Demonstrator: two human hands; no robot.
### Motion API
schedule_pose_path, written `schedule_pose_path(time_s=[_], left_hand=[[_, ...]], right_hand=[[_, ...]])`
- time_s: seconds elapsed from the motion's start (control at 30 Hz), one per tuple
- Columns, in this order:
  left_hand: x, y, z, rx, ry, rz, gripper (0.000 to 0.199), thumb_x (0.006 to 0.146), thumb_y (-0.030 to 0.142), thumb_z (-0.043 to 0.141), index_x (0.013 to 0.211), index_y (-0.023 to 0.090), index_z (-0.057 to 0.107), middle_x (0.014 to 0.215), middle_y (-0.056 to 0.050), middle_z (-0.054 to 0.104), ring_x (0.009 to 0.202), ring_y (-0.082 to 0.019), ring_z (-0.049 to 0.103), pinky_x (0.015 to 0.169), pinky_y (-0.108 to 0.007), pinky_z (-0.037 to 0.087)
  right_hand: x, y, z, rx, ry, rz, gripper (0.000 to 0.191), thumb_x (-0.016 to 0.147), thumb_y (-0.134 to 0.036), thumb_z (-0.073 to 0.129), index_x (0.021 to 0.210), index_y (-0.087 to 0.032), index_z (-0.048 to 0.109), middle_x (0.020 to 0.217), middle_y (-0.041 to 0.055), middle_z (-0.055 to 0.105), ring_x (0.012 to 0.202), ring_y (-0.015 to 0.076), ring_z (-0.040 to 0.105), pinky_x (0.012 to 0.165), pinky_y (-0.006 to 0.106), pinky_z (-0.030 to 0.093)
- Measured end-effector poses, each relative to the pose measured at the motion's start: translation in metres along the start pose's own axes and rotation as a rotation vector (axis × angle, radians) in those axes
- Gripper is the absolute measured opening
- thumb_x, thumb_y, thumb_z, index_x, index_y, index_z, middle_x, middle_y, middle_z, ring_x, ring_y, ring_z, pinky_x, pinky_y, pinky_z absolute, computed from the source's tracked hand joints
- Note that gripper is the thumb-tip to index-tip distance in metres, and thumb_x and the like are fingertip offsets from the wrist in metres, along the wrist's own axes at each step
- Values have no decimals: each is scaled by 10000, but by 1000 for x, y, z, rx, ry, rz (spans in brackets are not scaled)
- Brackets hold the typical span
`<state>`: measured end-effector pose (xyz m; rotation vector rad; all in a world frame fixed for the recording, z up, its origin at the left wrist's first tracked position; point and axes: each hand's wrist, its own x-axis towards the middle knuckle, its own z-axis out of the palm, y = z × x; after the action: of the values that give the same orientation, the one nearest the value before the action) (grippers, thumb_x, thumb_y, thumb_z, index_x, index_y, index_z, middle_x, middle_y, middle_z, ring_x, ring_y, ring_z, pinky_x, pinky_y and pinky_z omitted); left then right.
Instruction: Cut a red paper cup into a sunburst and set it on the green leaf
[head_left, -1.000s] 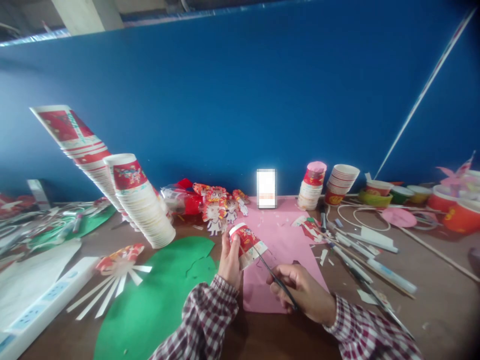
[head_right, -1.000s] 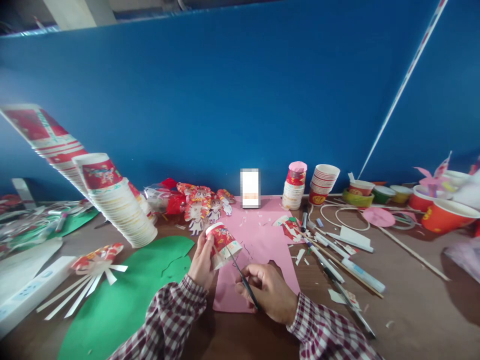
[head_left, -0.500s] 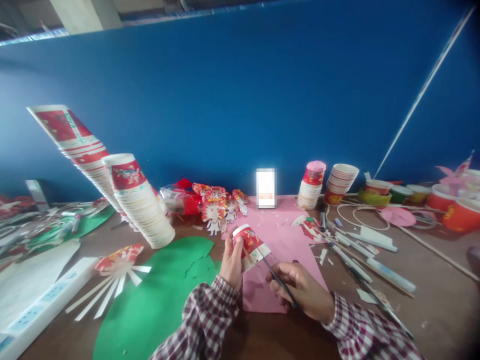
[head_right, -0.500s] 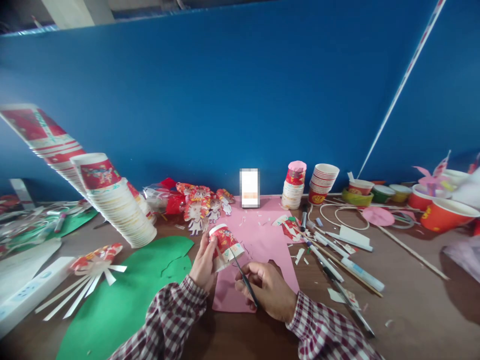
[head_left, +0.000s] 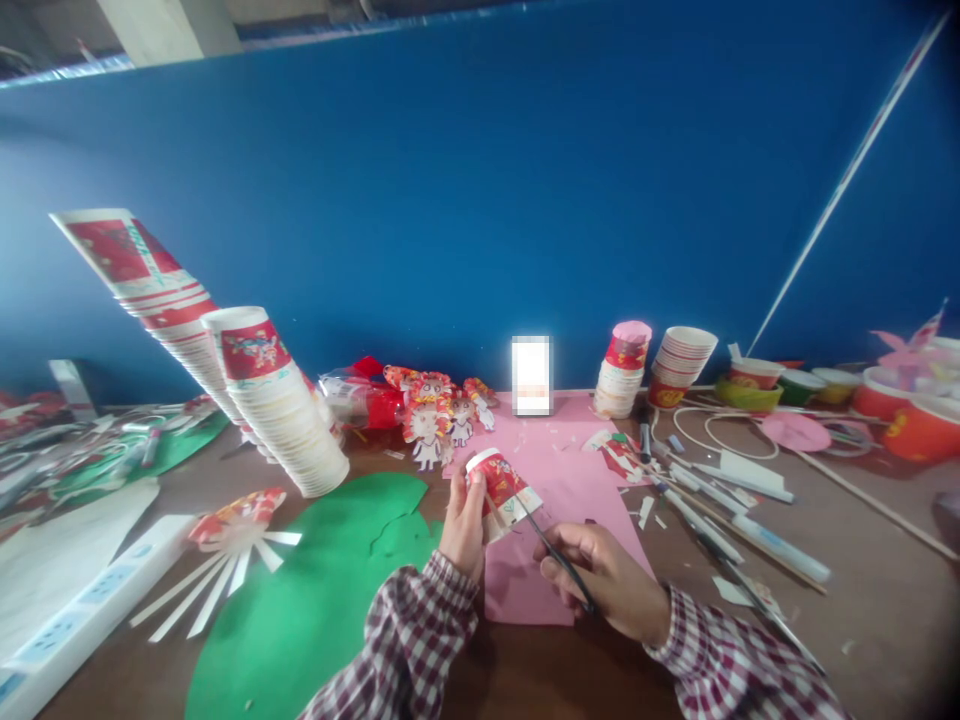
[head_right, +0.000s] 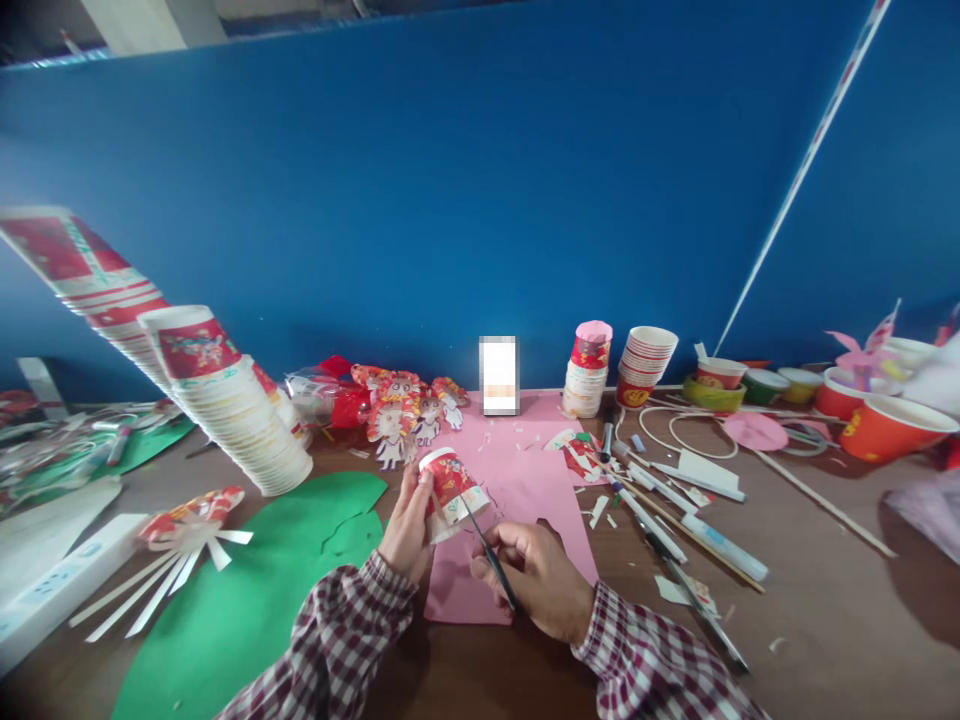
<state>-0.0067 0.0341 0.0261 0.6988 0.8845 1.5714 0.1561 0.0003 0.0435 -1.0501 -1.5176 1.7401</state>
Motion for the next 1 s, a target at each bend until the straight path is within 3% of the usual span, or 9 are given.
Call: schedule_pose_path(time_s=[0.5, 0.83, 1.0], left_hand=[[0, 3, 2, 2, 39, -8, 350, 739, 396, 598, 1032, 226, 511, 947, -21, 620, 820, -143, 601, 778, -288, 475], [2, -5, -7, 182, 0, 5, 436, 783, 423, 536, 1168, 245, 435, 1026, -34, 602, 858, -138, 593, 793, -278, 473], [4, -10, -12, 204, 2, -20, 422, 772, 426, 550, 1126, 215, 462, 1059, -55, 603, 889, -145, 594, 801, -276, 471]], right_hand=[[1, 2, 1, -10, -1, 20, 314, 708, -380, 643, 883, -133, 560, 519, -72, 463, 425, 59, 458, 420, 176, 411], [0, -2, 0, 15, 10, 26, 325, 718, -381, 632, 892, -119, 548, 565, -55, 500, 446, 58, 482, 426, 177, 417], [2, -1, -1, 10, 12, 6, 327, 737, -390, 615, 903, -115, 551, 566, -52, 503, 451, 59, 487, 428, 176, 421]])
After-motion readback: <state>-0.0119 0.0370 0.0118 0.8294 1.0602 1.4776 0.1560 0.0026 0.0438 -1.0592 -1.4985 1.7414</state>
